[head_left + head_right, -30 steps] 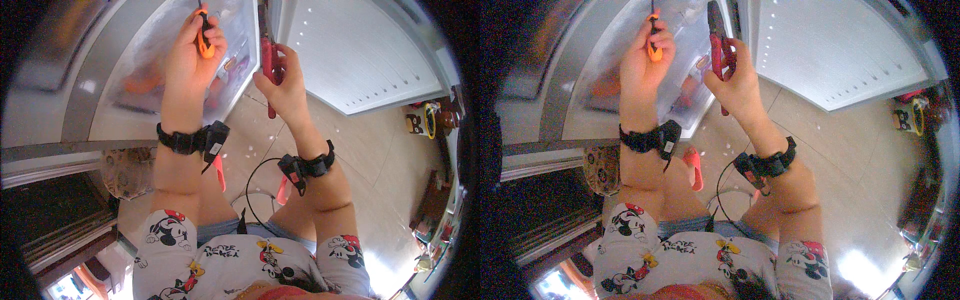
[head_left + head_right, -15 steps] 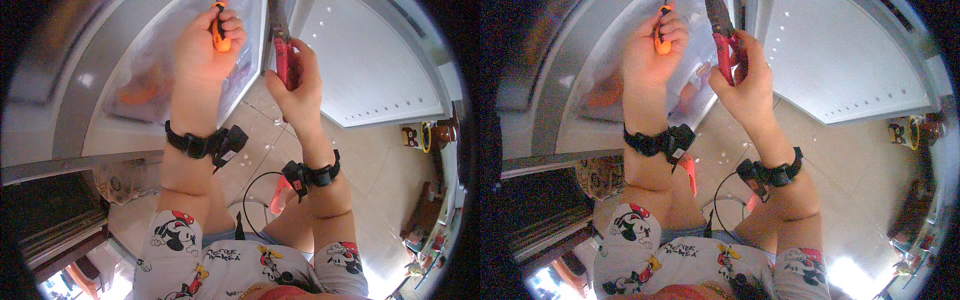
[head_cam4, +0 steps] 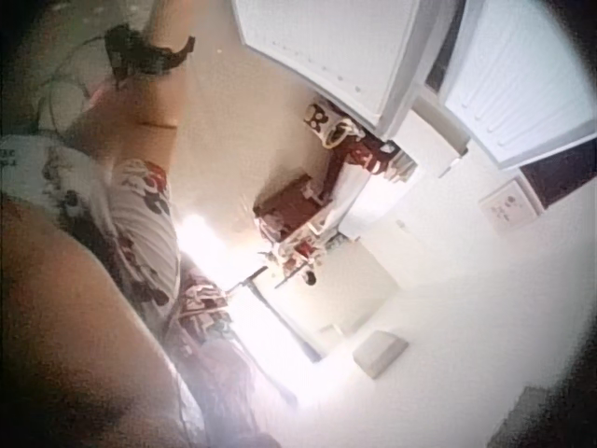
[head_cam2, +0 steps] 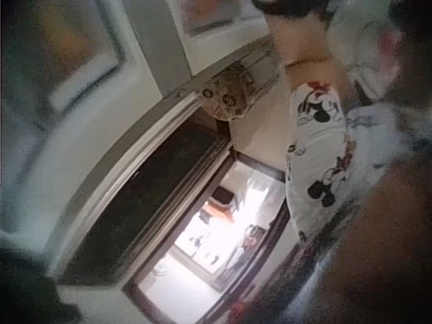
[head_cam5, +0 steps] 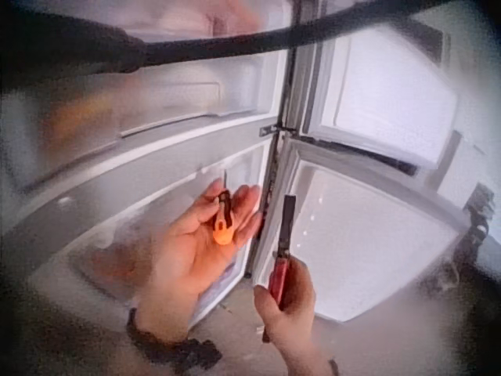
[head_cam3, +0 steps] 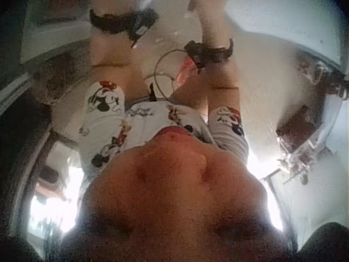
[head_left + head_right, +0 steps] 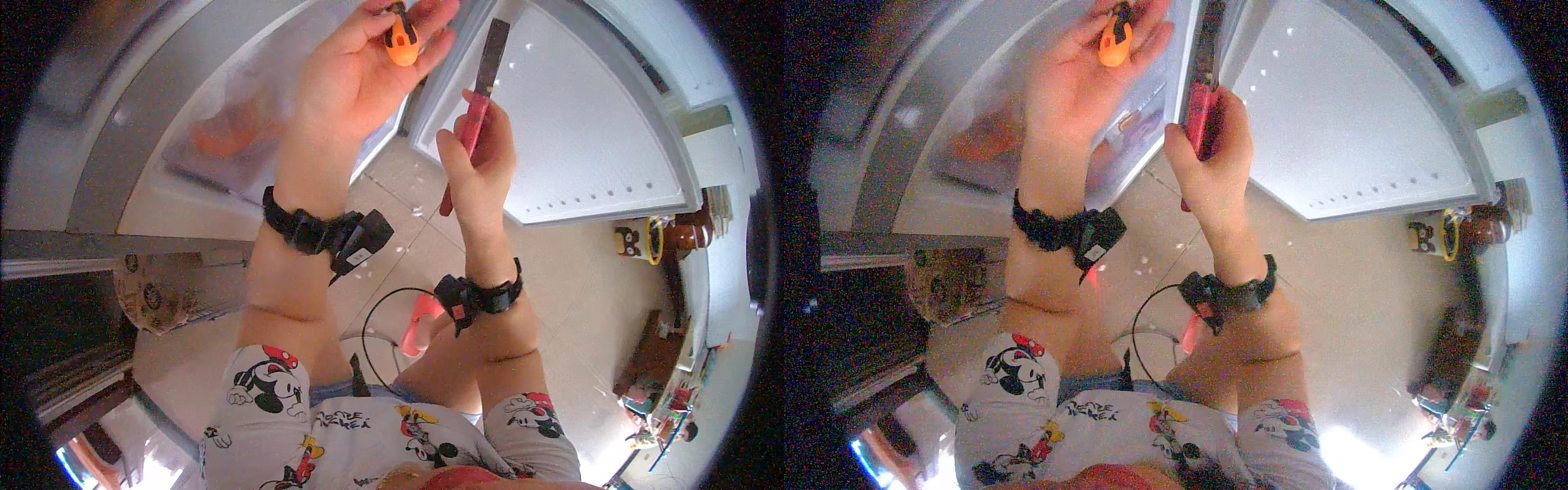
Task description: The person uses pliers and a screwdriver to manipulate parts on the bottom hinge of a refrigerator door while positioned on the floor.
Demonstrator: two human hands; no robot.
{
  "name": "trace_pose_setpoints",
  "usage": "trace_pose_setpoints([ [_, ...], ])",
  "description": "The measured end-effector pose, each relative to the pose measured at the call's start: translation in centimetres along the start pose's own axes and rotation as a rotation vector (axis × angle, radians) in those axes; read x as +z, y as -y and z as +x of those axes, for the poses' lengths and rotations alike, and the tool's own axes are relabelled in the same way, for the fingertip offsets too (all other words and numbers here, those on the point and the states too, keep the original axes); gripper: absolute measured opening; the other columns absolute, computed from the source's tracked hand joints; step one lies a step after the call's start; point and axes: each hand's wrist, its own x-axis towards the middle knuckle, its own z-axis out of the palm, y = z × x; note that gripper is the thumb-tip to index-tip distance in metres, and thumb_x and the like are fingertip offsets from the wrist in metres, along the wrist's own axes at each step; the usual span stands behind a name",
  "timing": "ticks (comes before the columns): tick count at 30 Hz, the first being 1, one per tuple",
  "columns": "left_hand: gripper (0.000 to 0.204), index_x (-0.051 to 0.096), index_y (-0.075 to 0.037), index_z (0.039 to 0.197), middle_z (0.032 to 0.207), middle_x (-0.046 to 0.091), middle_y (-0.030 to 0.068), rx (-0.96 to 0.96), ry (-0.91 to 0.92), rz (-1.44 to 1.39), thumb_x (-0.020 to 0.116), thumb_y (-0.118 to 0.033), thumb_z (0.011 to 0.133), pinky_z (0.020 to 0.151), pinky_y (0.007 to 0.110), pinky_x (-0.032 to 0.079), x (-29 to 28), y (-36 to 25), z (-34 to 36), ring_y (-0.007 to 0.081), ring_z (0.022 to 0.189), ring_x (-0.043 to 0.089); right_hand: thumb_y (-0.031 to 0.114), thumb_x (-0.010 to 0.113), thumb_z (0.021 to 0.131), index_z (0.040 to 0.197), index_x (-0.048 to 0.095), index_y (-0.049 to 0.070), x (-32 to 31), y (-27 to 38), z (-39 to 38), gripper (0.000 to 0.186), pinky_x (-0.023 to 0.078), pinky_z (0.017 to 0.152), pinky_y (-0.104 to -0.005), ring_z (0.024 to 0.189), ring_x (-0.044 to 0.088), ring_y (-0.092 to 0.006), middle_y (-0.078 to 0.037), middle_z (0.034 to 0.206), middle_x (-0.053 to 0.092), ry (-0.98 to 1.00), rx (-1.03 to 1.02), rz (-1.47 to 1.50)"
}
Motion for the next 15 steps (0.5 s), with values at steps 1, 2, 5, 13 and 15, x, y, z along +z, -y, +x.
trace_pose_setpoints([
  [1,0.028,0.062,-0.013,0.122,0.122,0.065,0.0147,-0.01,0.028,-0.014,0.056,0.0,0.098,0.107,0.049,0.049,0.5,0.4,-0.4,0.0352,0.13,0.057,0.004,0.073,0.083,0.129,0.053,-0.002,-0.1,0.0,0.0,0.05,0.048,0.075,-0.0269,0.083,0.055,-0.0105,-0.002,0.097,0.06,0.012,0.006,-0.018],
  [2,0.03,0.062,-0.014,0.124,0.124,0.064,0.0138,-0.02,0.055,-0.028,0.057,0.0,0.098,0.108,0.05,0.048,0.7,0.8,-0.4,0.0357,0.133,0.055,0.004,0.073,0.083,0.128,0.053,-0.002,-0.3,0.0,-0.1,0.05,0.048,0.076,-0.0267,0.083,0.055,-0.0104,-0.002,0.097,0.06,0.011,0.009,-0.014],
  [5,0.038,0.055,-0.018,0.133,0.135,0.058,0.0082,-0.012,0.179,0.037,0.056,0.003,0.101,0.114,0.05,0.043,-1.0,2.5,0.7,0.0324,0.136,0.053,0.002,0.072,0.084,0.13,0.053,-0.001,-0.6,0.5,-0.1,0.05,0.048,0.076,-0.0261,0.084,0.054,-0.0098,-0.001,0.096,0.058,0.016,0.038,-0.031],
  [13,0.034,0.046,-0.014,0.131,0.112,0.061,0.0033,0.212,0.28,0.243,0.062,-0.004,0.103,0.105,0.036,0.05,-1.2,5.2,4.3,0.0206,0.121,0.062,-0.001,0.07,0.083,0.136,0.054,0.0,-1.3,0.8,-0.7,0.055,0.046,0.071,-0.0224,0.078,0.051,-0.0069,0.003,0.089,0.053,-0.06,0.042,-0.017],
  [15,0.036,0.045,-0.012,0.131,0.108,0.061,0.0039,0.376,0.327,0.453,0.064,-0.007,0.102,0.102,0.035,0.052,-2.3,4.8,5.1,0.0178,0.109,0.064,-0.002,0.068,0.083,0.136,0.054,0.001,-1.3,1.0,-1.1,0.054,0.045,0.07,-0.0216,0.077,0.05,-0.0062,0.004,0.088,0.052,-0.067,0.044,-0.032],
])
